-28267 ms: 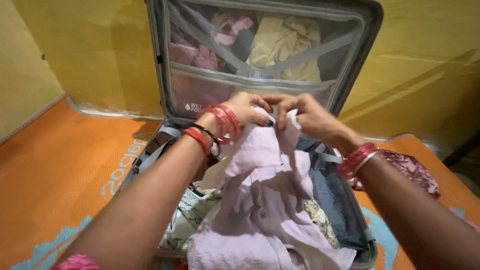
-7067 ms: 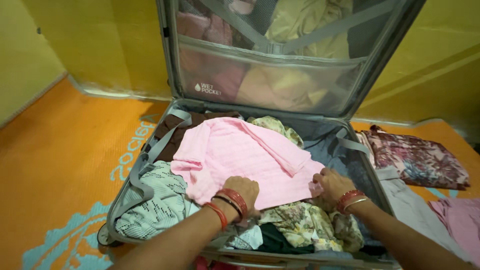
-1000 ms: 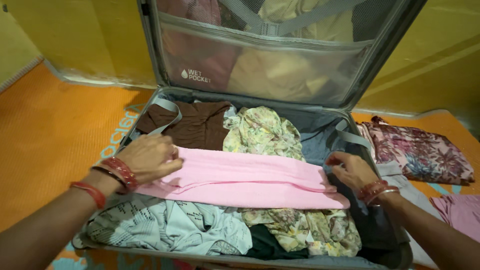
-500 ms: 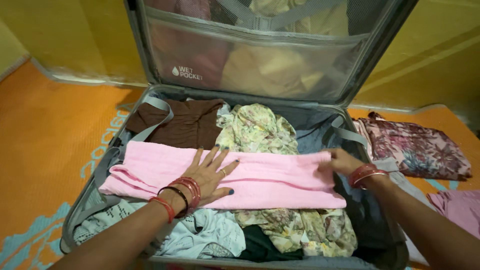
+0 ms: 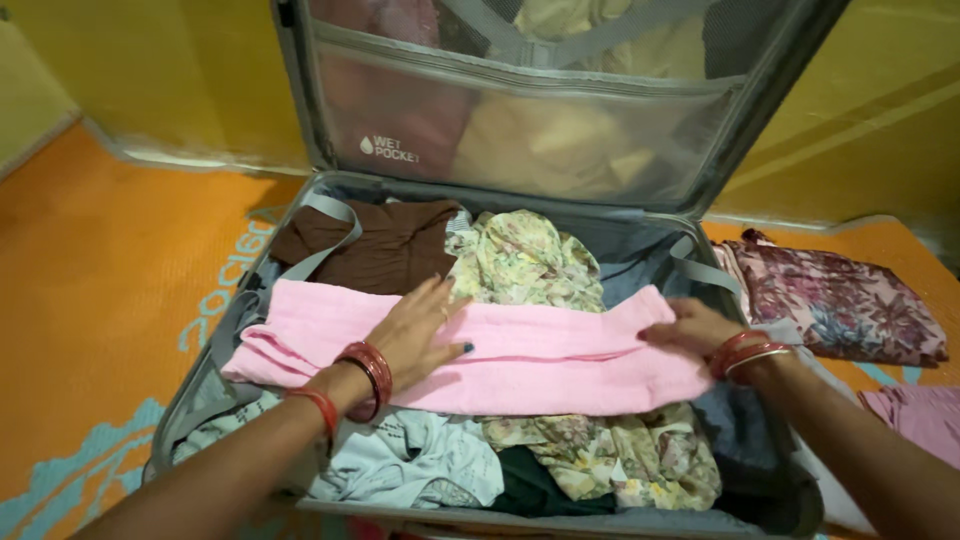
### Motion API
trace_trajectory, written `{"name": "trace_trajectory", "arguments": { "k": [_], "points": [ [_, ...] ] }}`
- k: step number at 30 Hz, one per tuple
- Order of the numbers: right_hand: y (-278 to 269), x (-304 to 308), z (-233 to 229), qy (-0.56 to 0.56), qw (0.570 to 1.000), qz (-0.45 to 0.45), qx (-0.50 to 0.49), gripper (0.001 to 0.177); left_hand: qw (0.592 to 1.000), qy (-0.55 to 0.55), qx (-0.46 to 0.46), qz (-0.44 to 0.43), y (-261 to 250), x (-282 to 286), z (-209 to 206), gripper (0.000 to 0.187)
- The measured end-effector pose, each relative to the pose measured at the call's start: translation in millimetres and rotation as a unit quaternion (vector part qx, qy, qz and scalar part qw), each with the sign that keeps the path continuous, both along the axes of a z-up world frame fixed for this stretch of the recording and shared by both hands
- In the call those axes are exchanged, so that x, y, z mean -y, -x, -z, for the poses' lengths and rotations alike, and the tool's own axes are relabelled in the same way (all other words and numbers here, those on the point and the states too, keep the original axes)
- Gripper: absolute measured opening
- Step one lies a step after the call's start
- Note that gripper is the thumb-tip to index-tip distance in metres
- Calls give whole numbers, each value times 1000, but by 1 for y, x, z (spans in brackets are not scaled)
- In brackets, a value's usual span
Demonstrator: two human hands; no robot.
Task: The person picks up clothing items including a pink top and brown trousers, folds them, and arranges them inside a suitcase.
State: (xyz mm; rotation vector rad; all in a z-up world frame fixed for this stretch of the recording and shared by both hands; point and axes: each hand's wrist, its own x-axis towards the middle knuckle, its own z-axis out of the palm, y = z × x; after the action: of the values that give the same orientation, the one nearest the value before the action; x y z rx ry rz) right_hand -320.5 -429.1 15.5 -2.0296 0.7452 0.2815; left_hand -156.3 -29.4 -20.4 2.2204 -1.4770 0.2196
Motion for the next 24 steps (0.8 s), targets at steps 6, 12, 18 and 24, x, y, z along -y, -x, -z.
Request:
{"name": "trace_trajectory", "arguments": {
  "k": [6, 12, 18, 24],
  "points": [
    [-33, -90, -116, -159, 978, 14, 137, 43, 758, 202, -615, -79, -45, -25, -60, 79],
    [-91, -232, -145, -270, 931, -114, 216, 44, 565, 229, -792, -44, -46, -89, -102, 94],
    [-112, -283, -117, -440, 874, -163, 127, 47, 598, 214, -756, -157, -81, -120, -22, 85],
    [-103, -225, -54, -232, 968, -29, 93, 37, 796, 175, -499, -296, -106, -129, 20, 56]
  ]
}}
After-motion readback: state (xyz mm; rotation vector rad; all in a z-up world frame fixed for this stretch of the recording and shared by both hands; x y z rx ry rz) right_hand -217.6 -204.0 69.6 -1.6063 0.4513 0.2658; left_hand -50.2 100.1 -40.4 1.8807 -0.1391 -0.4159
